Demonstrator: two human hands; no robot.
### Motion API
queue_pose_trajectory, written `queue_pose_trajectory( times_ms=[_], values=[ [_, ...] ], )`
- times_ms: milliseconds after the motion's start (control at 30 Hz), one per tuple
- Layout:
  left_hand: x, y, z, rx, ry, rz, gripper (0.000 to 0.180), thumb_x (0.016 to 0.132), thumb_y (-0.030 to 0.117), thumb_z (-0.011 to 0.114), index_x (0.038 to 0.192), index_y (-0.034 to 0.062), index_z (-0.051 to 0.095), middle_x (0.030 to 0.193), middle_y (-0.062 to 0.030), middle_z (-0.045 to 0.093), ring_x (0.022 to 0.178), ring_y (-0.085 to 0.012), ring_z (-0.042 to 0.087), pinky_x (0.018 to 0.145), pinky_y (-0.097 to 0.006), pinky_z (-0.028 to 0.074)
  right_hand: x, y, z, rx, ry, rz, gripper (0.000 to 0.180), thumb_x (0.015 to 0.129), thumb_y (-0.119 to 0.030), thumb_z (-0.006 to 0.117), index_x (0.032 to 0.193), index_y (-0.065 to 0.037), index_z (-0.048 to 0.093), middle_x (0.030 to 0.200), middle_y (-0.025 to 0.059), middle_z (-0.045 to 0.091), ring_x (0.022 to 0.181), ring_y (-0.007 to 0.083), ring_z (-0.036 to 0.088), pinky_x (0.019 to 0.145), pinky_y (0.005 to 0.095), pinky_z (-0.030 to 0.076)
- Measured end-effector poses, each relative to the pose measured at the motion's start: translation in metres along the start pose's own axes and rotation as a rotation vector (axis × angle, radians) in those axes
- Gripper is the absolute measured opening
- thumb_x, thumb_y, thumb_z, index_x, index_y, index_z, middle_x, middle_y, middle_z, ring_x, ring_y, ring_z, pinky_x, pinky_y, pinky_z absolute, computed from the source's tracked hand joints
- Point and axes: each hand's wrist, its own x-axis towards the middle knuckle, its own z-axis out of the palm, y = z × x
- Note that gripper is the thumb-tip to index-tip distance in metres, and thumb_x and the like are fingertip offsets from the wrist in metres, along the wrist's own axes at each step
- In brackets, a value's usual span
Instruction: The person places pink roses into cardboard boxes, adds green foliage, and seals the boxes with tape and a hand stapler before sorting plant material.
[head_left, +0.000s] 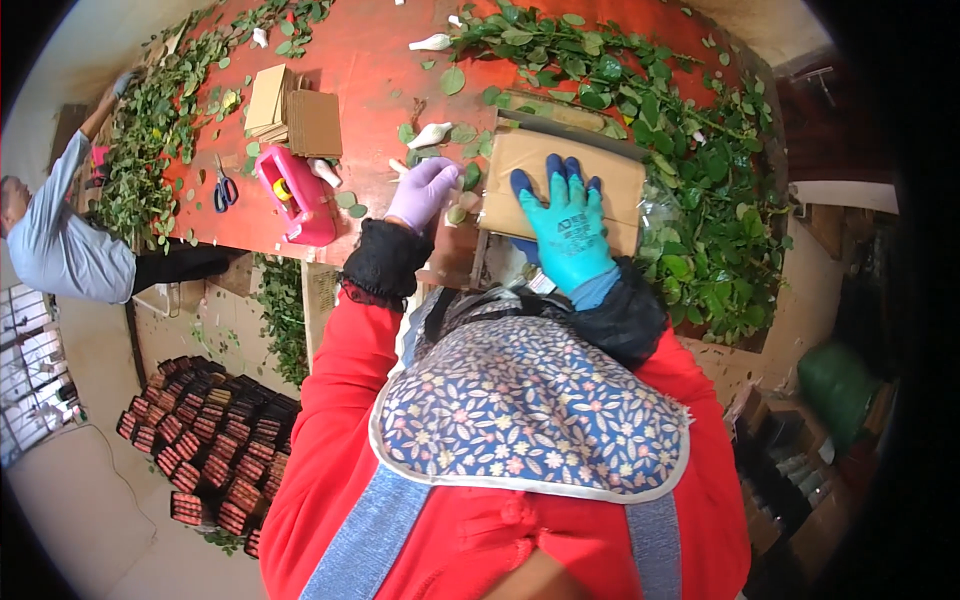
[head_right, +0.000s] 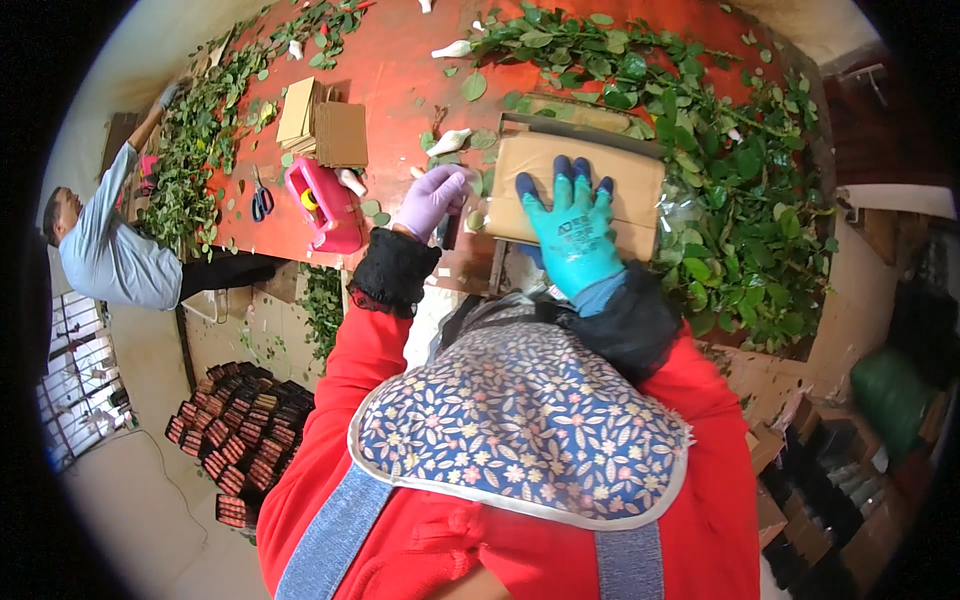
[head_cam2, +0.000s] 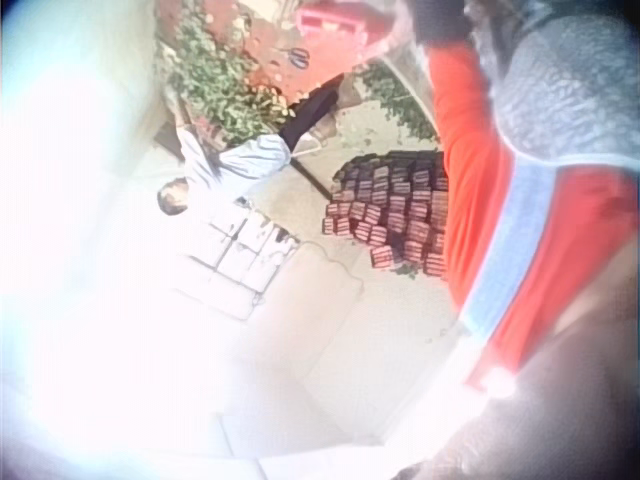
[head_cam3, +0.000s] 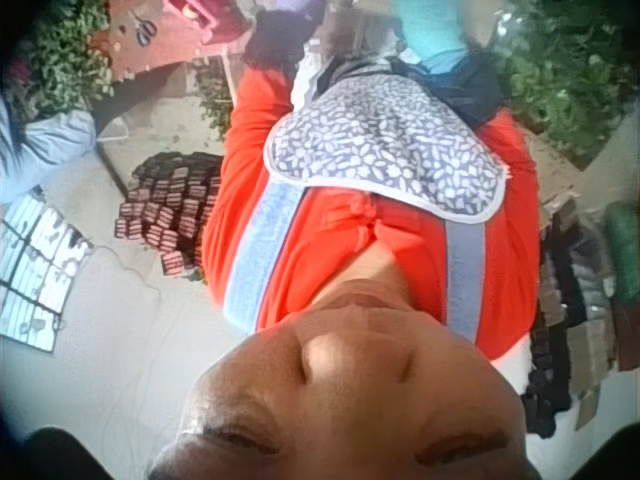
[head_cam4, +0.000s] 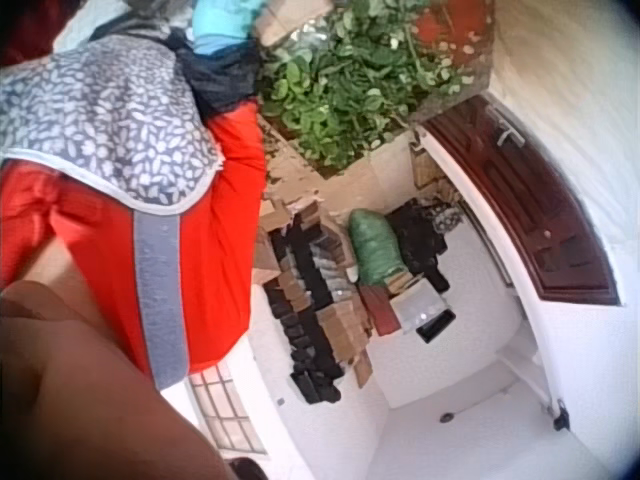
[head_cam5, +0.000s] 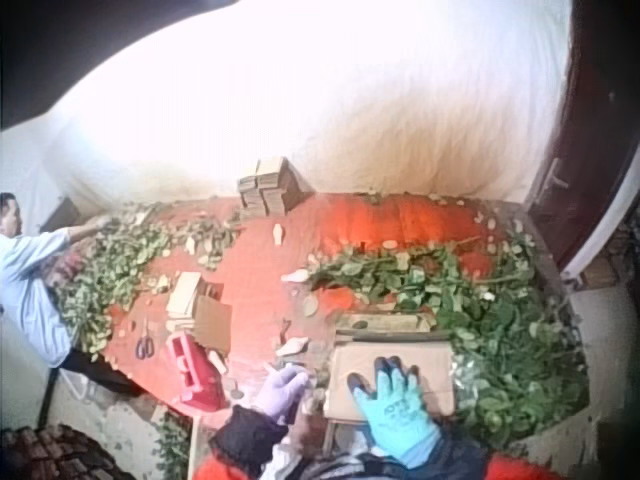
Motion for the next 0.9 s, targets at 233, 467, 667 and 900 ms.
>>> queue_pose_trajectory(
  times_ms=[233, 467, 667, 900],
  values=[
    [-0.036, -0.021, 0.008, 1.339, 0.275, -0.129, 0.099, 0.056, 0.049, 0.089, 0.13, 0.0022, 0.042, 0.117, -0.0209, 0.054, 0.108, -0.0401, 0.056, 0.09, -0.047, 0.049, -0.014, 0.014, -0.007, 0.015, 0.045, 0.008, 0.086, 0.075, -0.034, 0.078, 0.15, -0.024, 0.038, 0.153, 0.0234, 0.029, 0.14, 0.0439, 0.029, 0.113, 0.0616, 0.023],
    [-0.029, -0.03, -0.063, -0.235, -0.308, -0.39, 0.057, 0.072, 0.001, 0.062, 0.127, -0.0015, 0.05, 0.101, -0.0081, 0.062, 0.092, -0.0205, 0.062, 0.082, -0.033, 0.052, -0.021, 0.023, -0.013, -0.016, 0.076, 0.01, 0.082, 0.076, -0.028, 0.075, 0.149, -0.023, 0.041, 0.151, 0.0223, 0.033, 0.138, 0.043, 0.034, 0.112, 0.0591, 0.025],
    [-0.047, 0.015, -0.021, -0.304, -0.511, -0.337, 0.069, 0.075, -0.002, 0.067, 0.14, 0.0011, 0.044, 0.116, -0.0063, 0.061, 0.103, -0.0202, 0.061, 0.089, -0.034, 0.05, -0.028, 0.03, -0.009, 0.002, 0.064, 0.013, 0.077, 0.077, -0.013, 0.069, 0.148, -0.022, 0.04, 0.151, 0.0243, 0.031, 0.14, 0.0451, 0.03, 0.111, 0.0648, 0.023],
    [-0.031, 0.057, -0.01, -0.054, -0.638, -0.301, 0.084, 0.073, -0.004, 0.066, 0.15, 0.0036, 0.031, 0.124, -0.0051, 0.055, 0.114, -0.0164, 0.054, 0.095, -0.029, 0.044, -0.032, 0.029, -0.006, 0.015, 0.1, 0.014, 0.082, 0.075, -0.018, 0.073, 0.15, -0.02, 0.038, 0.153, 0.0242, 0.027, 0.14, 0.0465, 0.029, 0.112, 0.0661, 0.022]
  ],
)
